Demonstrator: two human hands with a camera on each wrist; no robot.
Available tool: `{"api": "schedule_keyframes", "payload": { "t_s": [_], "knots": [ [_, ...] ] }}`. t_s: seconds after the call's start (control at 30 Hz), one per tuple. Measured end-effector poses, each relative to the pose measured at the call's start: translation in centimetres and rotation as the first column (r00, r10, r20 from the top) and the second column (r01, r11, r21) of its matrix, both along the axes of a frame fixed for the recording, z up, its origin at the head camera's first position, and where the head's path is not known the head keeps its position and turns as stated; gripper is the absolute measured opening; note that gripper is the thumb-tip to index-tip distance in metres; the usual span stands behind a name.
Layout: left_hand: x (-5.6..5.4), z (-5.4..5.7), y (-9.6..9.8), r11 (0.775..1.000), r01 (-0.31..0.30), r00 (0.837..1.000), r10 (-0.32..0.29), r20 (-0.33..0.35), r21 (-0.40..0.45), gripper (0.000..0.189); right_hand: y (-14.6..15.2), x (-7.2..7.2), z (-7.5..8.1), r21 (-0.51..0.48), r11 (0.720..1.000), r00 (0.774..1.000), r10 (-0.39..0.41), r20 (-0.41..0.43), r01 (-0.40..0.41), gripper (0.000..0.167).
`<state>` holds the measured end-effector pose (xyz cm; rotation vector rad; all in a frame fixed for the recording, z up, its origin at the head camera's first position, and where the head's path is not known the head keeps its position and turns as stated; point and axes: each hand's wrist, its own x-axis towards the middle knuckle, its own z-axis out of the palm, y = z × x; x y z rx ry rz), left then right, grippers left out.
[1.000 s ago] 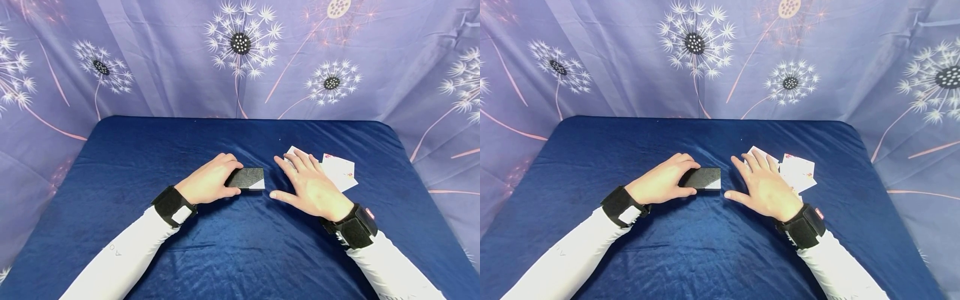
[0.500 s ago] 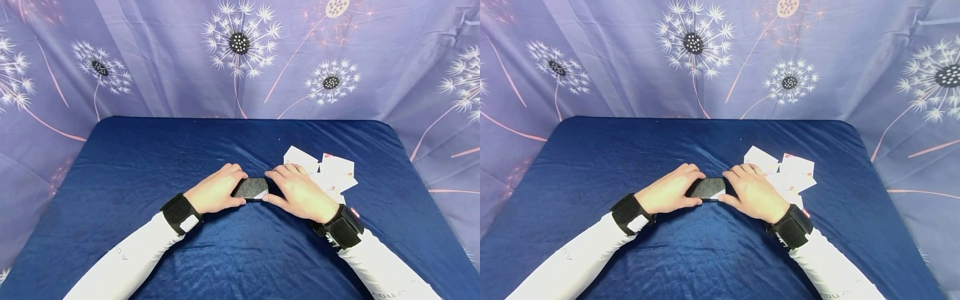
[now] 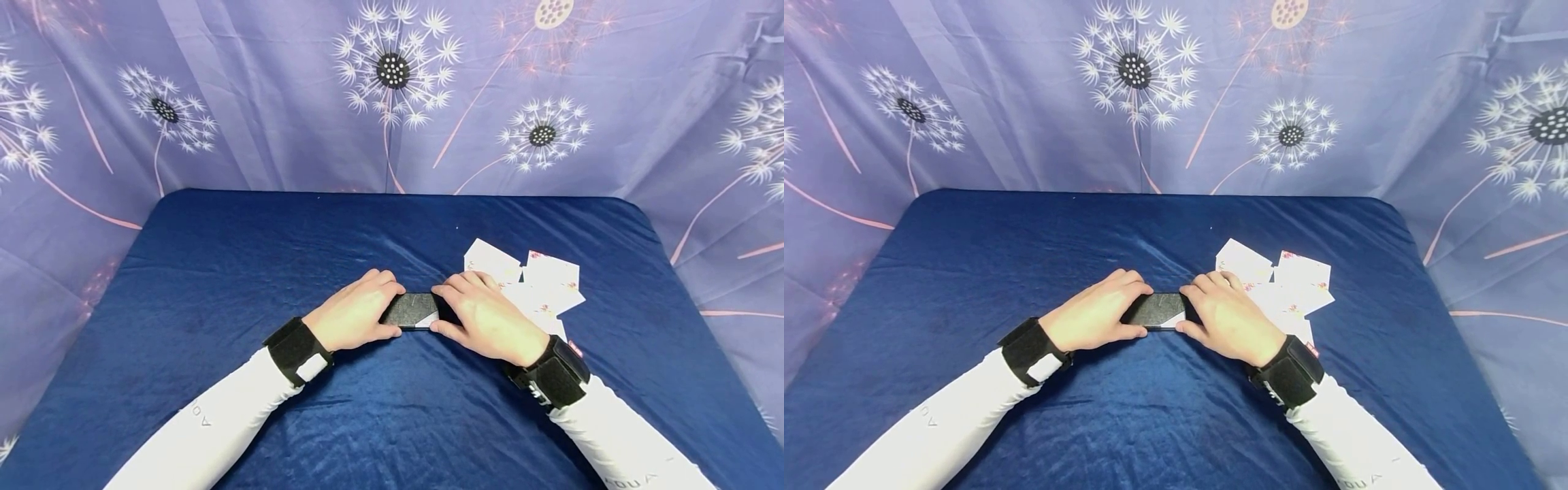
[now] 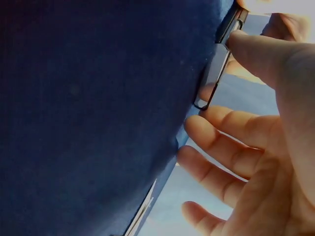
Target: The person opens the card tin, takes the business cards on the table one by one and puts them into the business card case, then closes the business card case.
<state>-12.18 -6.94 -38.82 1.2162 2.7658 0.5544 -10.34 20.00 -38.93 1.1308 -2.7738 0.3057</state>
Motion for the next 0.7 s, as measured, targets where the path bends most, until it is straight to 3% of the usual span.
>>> {"api": "schedule_keyframes", "payload": {
  "t_s": [0.17, 0.33, 0.7],
  "knots": [
    [0.02, 0.31, -0.06, 1.000, -0.007, 1.000, 0.006, -0.014, -0.026, 0.058, 0.21, -0.15, -0.15, -0.015, 1.000, 0.999, -0.010, 0.050, 0.011, 0.057],
    [0.04, 0.62, -0.37, 0.998, -0.035, 0.999, 0.037, 0.036, -0.044, 0.060, 0.44, -0.43, -0.35, -0.049, 0.998, 0.990, -0.032, 0.140, 0.040, 0.061],
    [0.09, 0.84, -0.89, 0.999, -0.043, 0.995, 0.045, 0.086, -0.027, 0.056, 0.63, -0.68, -0.43, -0.096, 0.994, 0.977, -0.034, 0.209, 0.055, 0.060]
  ]
}}
